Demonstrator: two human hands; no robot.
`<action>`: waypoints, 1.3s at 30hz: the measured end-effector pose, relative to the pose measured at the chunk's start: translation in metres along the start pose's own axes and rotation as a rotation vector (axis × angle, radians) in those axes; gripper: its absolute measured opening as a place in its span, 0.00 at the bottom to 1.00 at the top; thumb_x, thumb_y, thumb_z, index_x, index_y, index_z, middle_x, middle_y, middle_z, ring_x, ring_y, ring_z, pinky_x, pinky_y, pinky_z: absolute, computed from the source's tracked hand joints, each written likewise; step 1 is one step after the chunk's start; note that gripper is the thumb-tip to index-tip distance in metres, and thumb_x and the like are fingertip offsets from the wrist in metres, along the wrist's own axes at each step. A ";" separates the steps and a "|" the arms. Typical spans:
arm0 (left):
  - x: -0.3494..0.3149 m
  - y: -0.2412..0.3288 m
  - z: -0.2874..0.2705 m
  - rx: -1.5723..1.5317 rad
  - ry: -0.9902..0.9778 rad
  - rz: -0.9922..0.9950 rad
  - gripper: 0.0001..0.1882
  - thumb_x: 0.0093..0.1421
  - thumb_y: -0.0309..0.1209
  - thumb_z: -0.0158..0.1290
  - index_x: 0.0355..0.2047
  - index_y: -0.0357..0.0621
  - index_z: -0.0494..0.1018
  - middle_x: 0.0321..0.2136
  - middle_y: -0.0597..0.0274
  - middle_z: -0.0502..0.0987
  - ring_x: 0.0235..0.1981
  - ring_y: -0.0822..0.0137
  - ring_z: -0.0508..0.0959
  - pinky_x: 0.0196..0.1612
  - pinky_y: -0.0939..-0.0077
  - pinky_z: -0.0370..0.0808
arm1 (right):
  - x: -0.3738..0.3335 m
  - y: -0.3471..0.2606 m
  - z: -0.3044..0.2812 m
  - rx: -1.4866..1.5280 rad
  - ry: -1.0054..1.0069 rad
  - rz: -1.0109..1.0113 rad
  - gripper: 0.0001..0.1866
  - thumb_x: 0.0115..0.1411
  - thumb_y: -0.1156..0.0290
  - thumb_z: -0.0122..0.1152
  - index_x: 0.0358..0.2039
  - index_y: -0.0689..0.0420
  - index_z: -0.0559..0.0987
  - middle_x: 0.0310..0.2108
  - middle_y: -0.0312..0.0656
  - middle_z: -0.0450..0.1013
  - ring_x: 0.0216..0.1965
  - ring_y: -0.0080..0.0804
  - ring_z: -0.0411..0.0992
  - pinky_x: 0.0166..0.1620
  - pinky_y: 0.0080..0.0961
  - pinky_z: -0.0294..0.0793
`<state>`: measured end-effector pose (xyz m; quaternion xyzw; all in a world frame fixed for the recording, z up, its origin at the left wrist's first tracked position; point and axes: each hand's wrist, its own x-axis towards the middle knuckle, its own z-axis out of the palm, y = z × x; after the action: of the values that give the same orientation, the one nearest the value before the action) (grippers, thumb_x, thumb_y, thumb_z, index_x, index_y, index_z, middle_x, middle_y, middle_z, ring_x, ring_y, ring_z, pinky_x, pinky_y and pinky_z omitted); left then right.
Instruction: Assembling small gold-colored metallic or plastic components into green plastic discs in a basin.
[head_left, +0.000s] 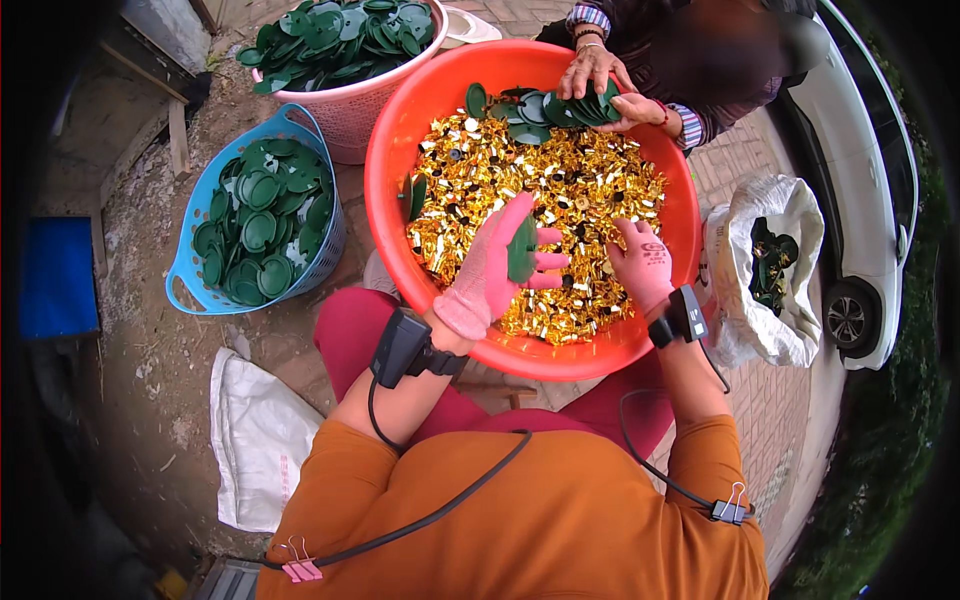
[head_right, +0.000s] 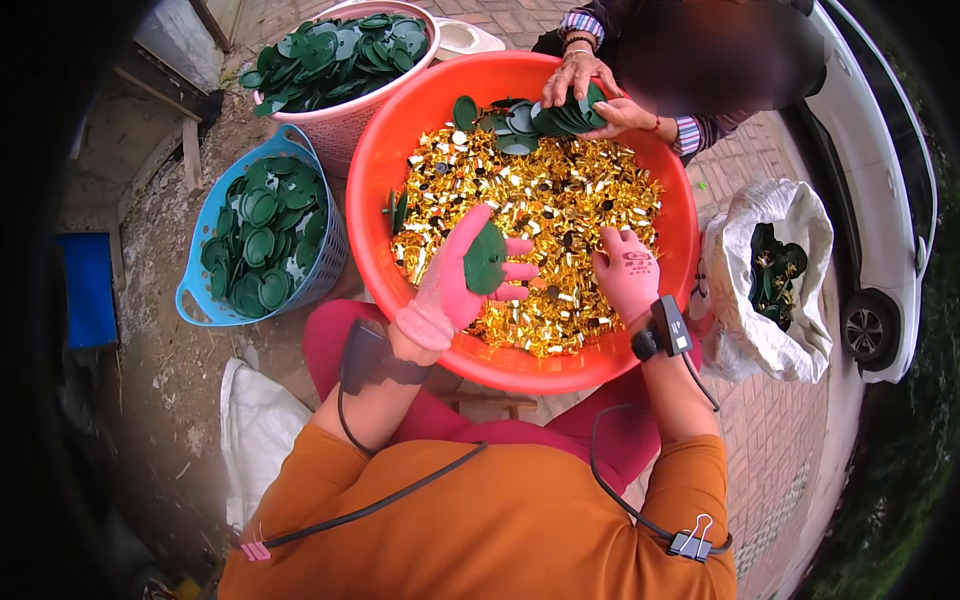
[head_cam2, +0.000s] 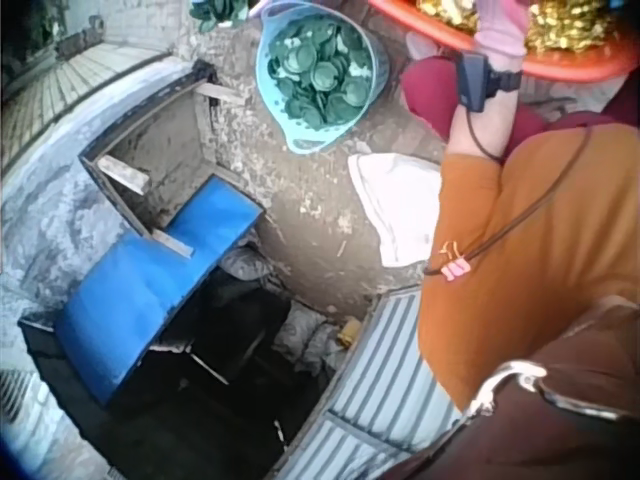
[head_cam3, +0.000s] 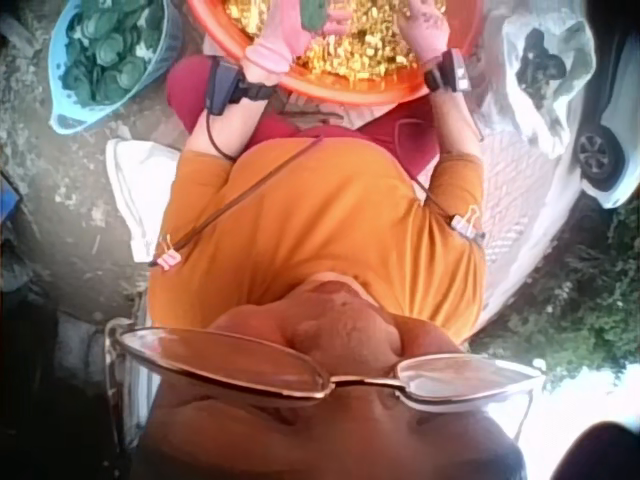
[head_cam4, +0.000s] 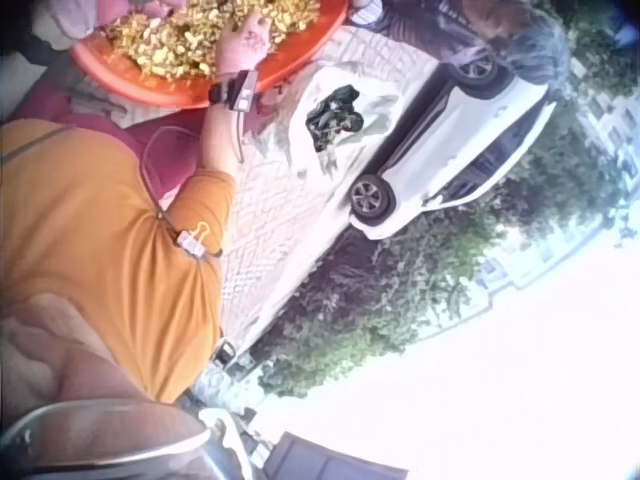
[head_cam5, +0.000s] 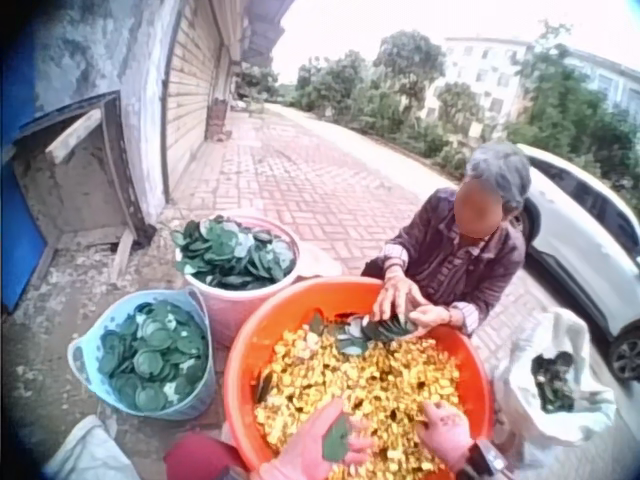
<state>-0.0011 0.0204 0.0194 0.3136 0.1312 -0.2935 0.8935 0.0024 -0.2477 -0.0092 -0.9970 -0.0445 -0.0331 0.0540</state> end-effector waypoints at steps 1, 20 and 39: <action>0.005 0.000 -0.002 -0.032 0.010 -0.057 0.31 0.63 0.56 0.48 0.49 0.39 0.66 0.42 0.45 0.75 0.39 0.48 0.80 0.34 0.57 0.81 | 0.006 -0.003 -0.001 -0.038 -0.034 0.017 0.20 0.55 0.67 0.61 0.49 0.53 0.74 0.40 0.48 0.73 0.40 0.50 0.74 0.41 0.42 0.75; 0.011 -0.018 0.010 0.099 -0.171 -0.030 0.24 0.63 0.49 0.49 0.41 0.37 0.70 0.34 0.50 0.76 0.33 0.56 0.81 0.29 0.65 0.82 | -0.035 -0.062 -0.052 1.520 -0.094 0.363 0.20 0.61 0.76 0.56 0.54 0.62 0.71 0.33 0.35 0.73 0.30 0.20 0.71 0.35 0.18 0.72; 0.003 -0.003 -0.001 0.887 -0.087 0.437 0.16 0.65 0.37 0.48 0.33 0.34 0.75 0.21 0.52 0.76 0.21 0.67 0.77 0.24 0.72 0.72 | -0.037 -0.122 -0.052 1.255 -0.172 0.128 0.19 0.64 0.69 0.58 0.54 0.60 0.71 0.29 0.26 0.66 0.25 0.10 0.59 0.29 0.10 0.59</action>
<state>-0.0010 0.0182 0.0157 0.6712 -0.1126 -0.1400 0.7192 -0.0489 -0.1357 0.0522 -0.7754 -0.0002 0.0825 0.6260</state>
